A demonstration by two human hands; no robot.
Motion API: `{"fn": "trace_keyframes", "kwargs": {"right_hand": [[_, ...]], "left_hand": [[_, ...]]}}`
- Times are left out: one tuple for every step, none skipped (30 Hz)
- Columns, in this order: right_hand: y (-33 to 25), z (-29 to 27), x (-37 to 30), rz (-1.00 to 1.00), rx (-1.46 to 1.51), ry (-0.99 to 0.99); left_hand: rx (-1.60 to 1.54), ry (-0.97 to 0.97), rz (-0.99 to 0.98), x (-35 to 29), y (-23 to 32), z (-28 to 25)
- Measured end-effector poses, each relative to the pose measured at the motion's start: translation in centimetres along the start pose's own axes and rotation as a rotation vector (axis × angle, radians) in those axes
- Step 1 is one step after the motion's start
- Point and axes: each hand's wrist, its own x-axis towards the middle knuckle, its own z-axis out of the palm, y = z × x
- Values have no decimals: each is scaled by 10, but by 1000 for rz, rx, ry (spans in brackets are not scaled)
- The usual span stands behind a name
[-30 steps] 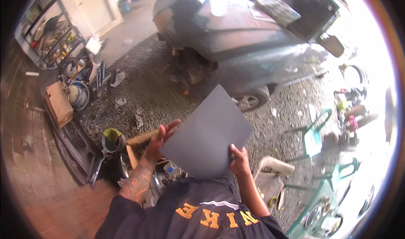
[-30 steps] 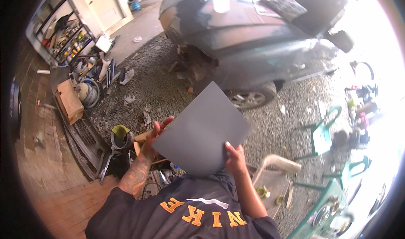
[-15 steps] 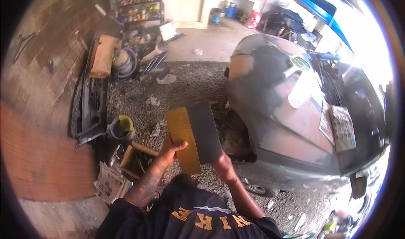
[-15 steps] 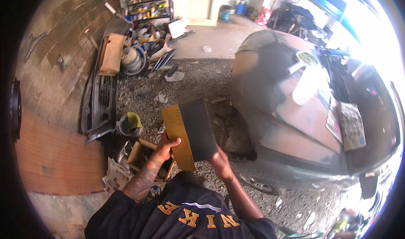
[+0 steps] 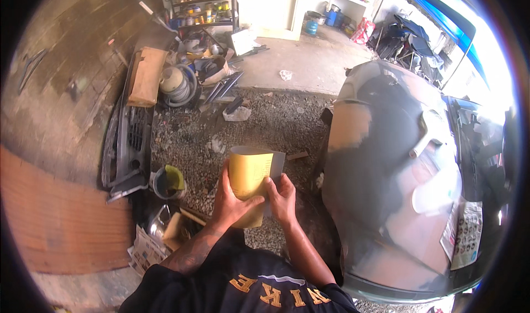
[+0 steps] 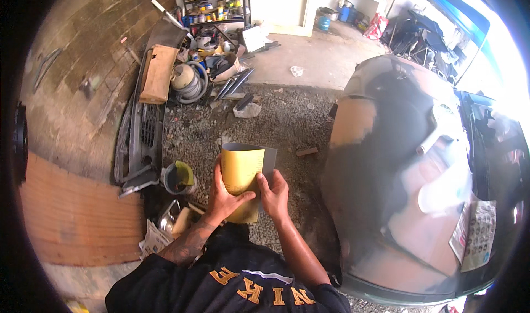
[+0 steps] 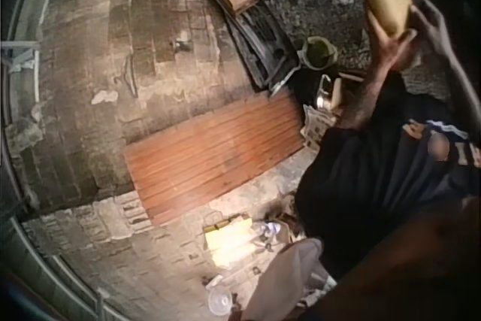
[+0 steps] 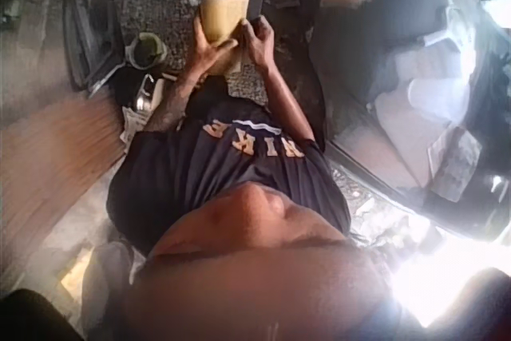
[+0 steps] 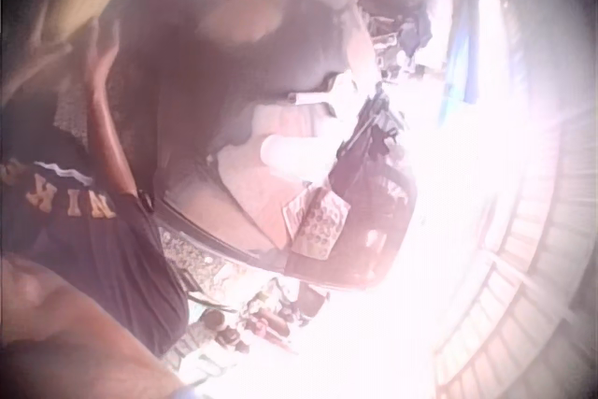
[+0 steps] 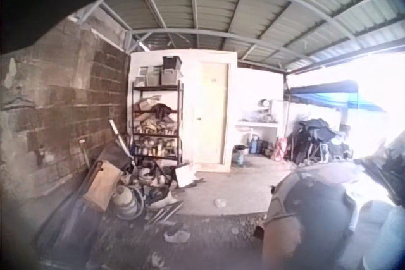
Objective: The person picks up a yellow abrasive sheet and moves to a kitchen sink area. They wet the sheet under running water, then rub it against a green cutting board and other sheets to abrade the surface. The person handles several sheets of different colors and finishes by placing them on a nearby chair.
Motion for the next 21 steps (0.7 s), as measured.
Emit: {"fn": "trace_keyframes", "kwargs": {"right_hand": [[7,7,22,-16,-15,-11],[12,12,48,9,9,-38],[17,14,72,38,31,-61],[21,18,99,66,55,-87],[26,19,120,110,3,-113],[27,23,139,137,21,-120],[27,29,159,164,41,-126],[24,39,185,172,65,-131],[12,53,205,127,37,-101],[12,61,228,132,-8,-83],[12,67,248,135,-54,-60],[13,73,267,140,-100,-35],[15,78,285,138,-151,-2],[13,83,305,127,-115,15],[8,90,323,116,-79,30],[4,95,341,105,-43,44],[-1,94,361,111,-51,57],[-6,91,380,118,-60,69],[-11,90,399,127,-68,78],[-15,89,419,102,-52,100],[-20,88,440,79,-36,121]], "left_hand": [[-172,-63,-20,22,-22,-4],[-355,-130,-33,51,-44,-9],[-499,-159,-179,79,-54,-16],[-467,-273,-218,118,-71,-27],[-436,-385,-268,155,-87,-37],[-397,-496,-328,181,-98,-45],[-341,-475,-282,201,-114,-44],[-328,-447,-278,226,-118,-45],[-316,-419,-274,249,-118,-45],[-304,-394,-269,270,-121,-44],[-243,-339,-218,290,-128,-41],[-251,-307,-246,308,-133,-38],[-257,-275,-275,326,-135,-35],[-268,-235,-299,345,-139,-30],[-387,-215,-337,362,-146,-27],[-389,-227,-335,379,-151,-25],[-394,-232,-331,397,-156,-23],[-399,-236,-327,415,-160,-20],[-389,-259,-299,434,-165,-16],[-377,-278,-268,452,-171,-11],[-366,-296,-239,470,-177,-5]]}}
